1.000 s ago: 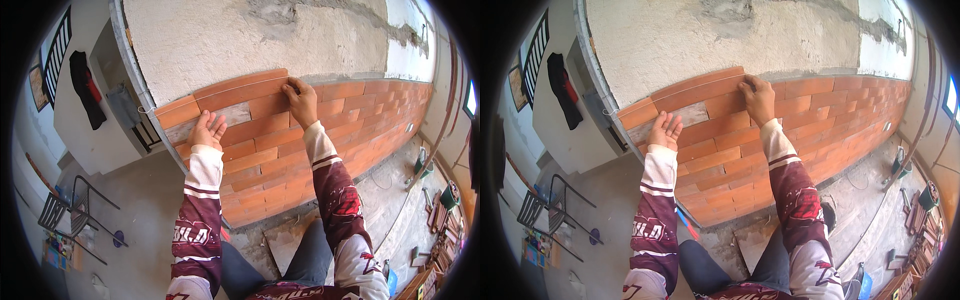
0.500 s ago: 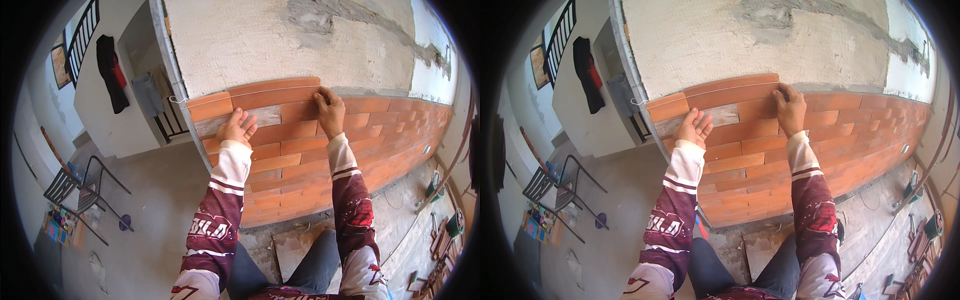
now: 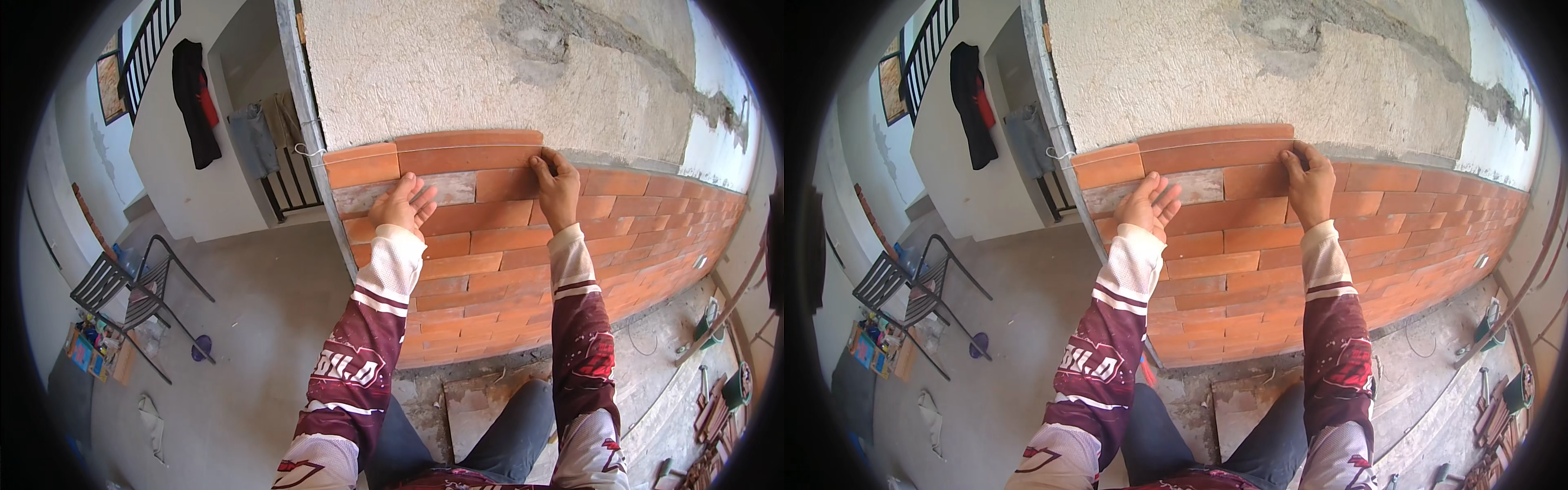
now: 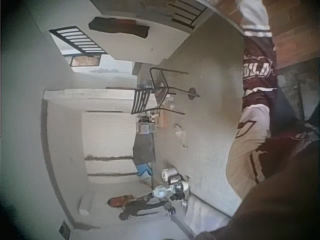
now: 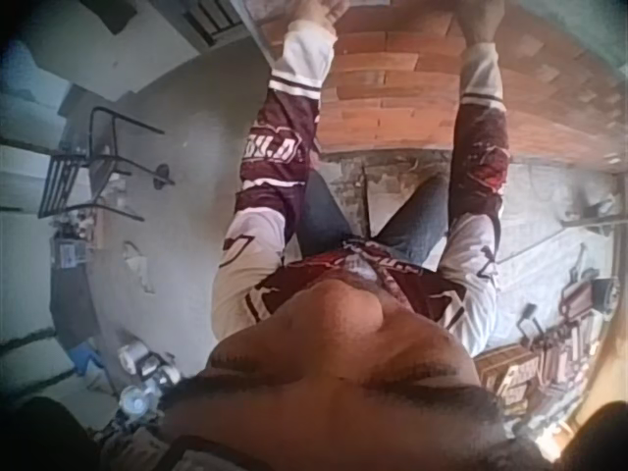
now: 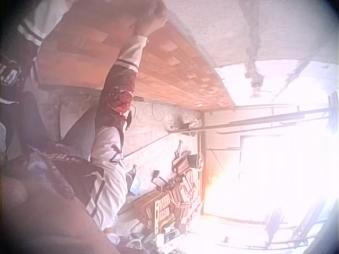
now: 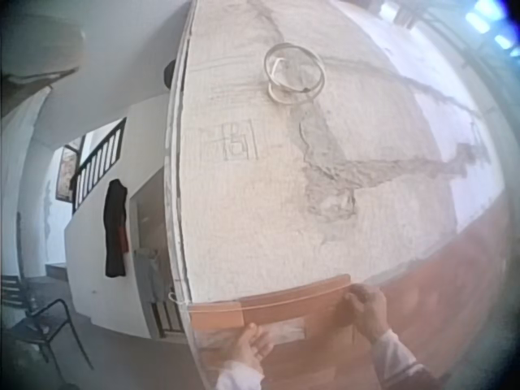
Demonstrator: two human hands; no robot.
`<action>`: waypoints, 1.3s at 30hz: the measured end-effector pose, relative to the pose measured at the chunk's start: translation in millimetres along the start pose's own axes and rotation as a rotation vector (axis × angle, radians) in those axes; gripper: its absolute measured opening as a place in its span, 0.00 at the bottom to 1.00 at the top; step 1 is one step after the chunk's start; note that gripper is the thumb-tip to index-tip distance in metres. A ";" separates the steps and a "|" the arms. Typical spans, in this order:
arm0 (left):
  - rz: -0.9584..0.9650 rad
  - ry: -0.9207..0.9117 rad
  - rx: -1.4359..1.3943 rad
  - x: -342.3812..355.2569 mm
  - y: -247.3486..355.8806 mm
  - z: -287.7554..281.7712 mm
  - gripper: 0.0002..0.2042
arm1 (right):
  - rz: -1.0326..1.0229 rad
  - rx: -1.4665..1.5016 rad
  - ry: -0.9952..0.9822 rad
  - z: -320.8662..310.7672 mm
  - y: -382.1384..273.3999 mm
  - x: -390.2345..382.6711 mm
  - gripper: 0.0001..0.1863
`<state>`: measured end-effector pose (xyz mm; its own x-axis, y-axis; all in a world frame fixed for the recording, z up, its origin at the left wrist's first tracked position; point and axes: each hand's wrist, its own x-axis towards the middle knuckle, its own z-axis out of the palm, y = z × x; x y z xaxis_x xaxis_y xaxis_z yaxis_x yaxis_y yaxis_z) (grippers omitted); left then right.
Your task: The person applies mortar to a wall using a trowel and places rectangular terracotta tiles in a staggered pattern. They use a string line as a guide and tap tiles into place with a hammer handle.
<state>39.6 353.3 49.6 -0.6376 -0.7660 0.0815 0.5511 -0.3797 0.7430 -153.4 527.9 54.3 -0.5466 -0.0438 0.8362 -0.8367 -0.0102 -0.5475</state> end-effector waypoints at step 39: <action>-0.529 0.117 0.208 -159.0 -225.8 -408.3 0.09 | 0.148 0.236 -0.112 -5.1 -3.8 6.6 0.14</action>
<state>236.3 349.1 -402.4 -0.7272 -0.5565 -0.4019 0.0485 -0.6257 0.7786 -154.0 532.7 62.1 -0.6438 -0.1719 0.7456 -0.7107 -0.2269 -0.6659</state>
